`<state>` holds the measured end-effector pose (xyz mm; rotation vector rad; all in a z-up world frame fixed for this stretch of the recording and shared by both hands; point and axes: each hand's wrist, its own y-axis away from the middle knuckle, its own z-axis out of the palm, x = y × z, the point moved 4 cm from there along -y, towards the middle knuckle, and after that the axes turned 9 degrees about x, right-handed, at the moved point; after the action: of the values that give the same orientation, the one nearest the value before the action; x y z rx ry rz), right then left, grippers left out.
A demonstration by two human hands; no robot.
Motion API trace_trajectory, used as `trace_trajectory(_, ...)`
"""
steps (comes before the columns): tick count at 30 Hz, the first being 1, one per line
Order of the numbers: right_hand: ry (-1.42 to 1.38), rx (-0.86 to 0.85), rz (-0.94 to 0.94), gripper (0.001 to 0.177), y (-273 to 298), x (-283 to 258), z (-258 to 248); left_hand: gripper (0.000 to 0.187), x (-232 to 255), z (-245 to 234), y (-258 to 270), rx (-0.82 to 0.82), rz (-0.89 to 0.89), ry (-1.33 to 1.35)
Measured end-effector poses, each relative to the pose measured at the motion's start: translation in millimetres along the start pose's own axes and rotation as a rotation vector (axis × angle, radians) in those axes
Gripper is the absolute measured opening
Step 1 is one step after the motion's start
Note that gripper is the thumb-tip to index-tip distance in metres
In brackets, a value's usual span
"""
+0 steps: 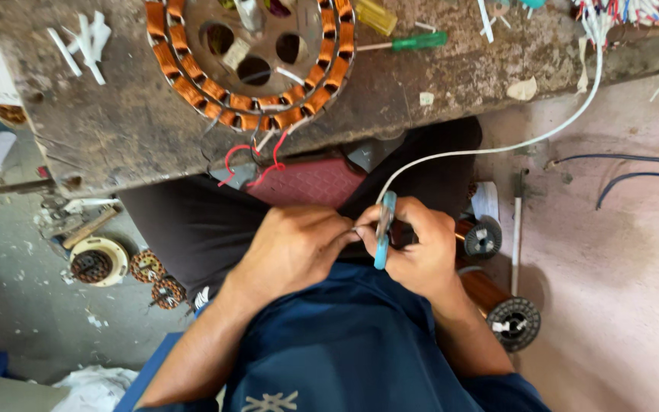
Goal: The person is repairing a motor stator by inserting white plastic tubes into the copper windings and trimming them with scissors. The person repeatedly cuts the tubes to size and places them into the stator slots.
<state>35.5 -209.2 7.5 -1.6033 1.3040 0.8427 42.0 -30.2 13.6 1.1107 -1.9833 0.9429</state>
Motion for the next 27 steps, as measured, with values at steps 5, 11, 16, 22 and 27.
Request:
trace_trajectory(5, -0.186, -0.035, 0.164, 0.024, 16, 5, -9, 0.008, -14, 2, 6, 0.078, -0.041, 0.37)
trace_trajectory(11, -0.722, -0.1, 0.273, 0.071, 53, -3, -48, 0.006, -31, 17, 16, 0.26, -0.386, 0.901)
trace_trajectory(16, -0.594, -0.483, 0.56, 0.069, 102, 13, -43, 0.01, -23, 18, 5, 0.402, -0.234, 1.049)
trace_trajectory(22, -0.55, -0.469, 0.638, 0.066, 110, 13, -30, 0.008, -1, 19, -5, 0.422, -0.217, 1.124)
trace_trajectory(27, -0.607, -0.415, 0.608, 0.062, 100, 0, -17, 0.01, 18, 16, -2, 0.438, -0.133, 0.9)
